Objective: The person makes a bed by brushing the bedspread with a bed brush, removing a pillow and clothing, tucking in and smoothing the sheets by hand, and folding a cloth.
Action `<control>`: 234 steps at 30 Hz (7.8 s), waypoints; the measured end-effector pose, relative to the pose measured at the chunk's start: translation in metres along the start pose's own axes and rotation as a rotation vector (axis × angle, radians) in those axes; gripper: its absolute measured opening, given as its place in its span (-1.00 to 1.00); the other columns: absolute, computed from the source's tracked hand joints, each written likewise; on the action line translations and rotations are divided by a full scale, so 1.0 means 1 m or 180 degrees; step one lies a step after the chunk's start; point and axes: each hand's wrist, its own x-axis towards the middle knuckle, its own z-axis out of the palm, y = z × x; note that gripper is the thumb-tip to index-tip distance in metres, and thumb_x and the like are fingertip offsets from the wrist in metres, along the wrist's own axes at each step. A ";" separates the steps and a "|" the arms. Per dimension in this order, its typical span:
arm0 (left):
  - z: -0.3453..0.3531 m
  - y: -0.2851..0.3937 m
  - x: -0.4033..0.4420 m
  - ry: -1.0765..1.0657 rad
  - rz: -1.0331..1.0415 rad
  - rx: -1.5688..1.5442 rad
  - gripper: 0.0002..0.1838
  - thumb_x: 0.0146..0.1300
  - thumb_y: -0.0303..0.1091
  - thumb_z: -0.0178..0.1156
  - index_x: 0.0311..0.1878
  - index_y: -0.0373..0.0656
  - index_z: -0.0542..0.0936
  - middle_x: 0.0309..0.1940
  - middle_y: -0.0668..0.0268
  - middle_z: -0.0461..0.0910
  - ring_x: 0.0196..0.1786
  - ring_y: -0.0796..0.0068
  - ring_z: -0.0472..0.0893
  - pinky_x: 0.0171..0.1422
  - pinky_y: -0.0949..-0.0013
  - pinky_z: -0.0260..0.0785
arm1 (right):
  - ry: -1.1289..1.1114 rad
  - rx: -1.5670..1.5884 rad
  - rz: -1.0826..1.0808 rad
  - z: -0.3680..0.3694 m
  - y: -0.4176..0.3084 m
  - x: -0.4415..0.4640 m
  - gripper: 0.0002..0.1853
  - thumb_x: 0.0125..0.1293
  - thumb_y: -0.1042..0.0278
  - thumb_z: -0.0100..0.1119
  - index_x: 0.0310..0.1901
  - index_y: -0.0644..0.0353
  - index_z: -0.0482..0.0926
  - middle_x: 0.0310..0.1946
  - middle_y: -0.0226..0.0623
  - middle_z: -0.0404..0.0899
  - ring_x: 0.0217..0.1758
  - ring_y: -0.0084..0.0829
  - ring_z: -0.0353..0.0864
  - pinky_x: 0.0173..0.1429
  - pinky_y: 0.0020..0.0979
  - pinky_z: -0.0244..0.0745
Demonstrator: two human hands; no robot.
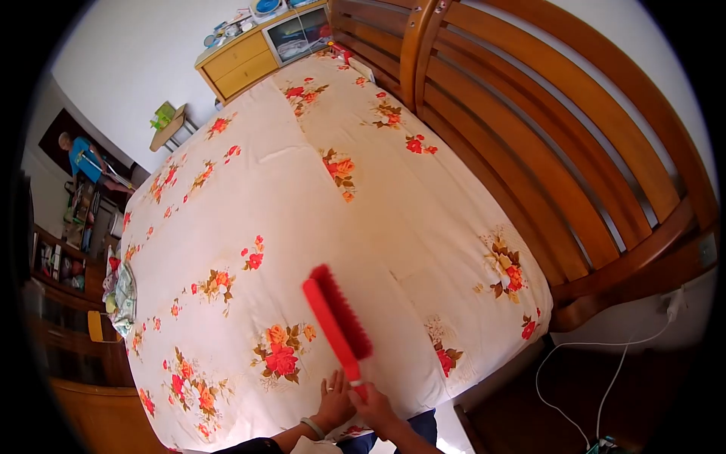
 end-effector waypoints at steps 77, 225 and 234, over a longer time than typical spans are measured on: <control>-0.086 -0.068 0.156 -0.0230 -0.2118 -0.0122 0.33 -0.23 0.02 0.51 0.43 -0.34 -0.19 0.43 -0.23 -0.24 0.50 -0.15 -0.22 0.46 -0.16 -0.20 | 0.3192 0.1278 0.1057 -0.141 0.052 -0.063 -0.79 0.40 0.34 -0.07 0.03 0.12 0.32 -0.58 -0.42 0.34 -0.65 -0.61 0.34 -0.62 -0.54 0.35; 0.045 -0.082 -0.149 0.0206 -0.0551 0.0528 -0.80 0.01 -0.49 0.14 -0.25 -0.18 0.41 -0.26 0.08 0.47 -0.34 0.06 0.55 -0.23 0.12 0.42 | 0.3618 0.1882 0.1233 -0.031 0.179 -0.136 -0.72 0.16 0.42 0.22 -0.15 0.17 0.34 -0.55 -0.37 0.38 -0.66 -0.51 0.38 -0.63 -0.47 0.36; 0.043 -0.082 -0.136 -0.0118 -0.0546 0.0480 -0.77 -0.02 -0.56 0.15 -0.23 -0.21 0.45 -0.26 0.09 0.50 -0.17 0.09 0.56 -0.12 0.15 0.45 | 0.2095 -0.0920 0.0166 -0.023 0.113 -0.086 -0.61 0.13 0.17 0.29 -0.12 0.20 0.39 -0.45 -0.01 0.55 -0.36 -0.02 0.58 -0.26 -0.16 0.48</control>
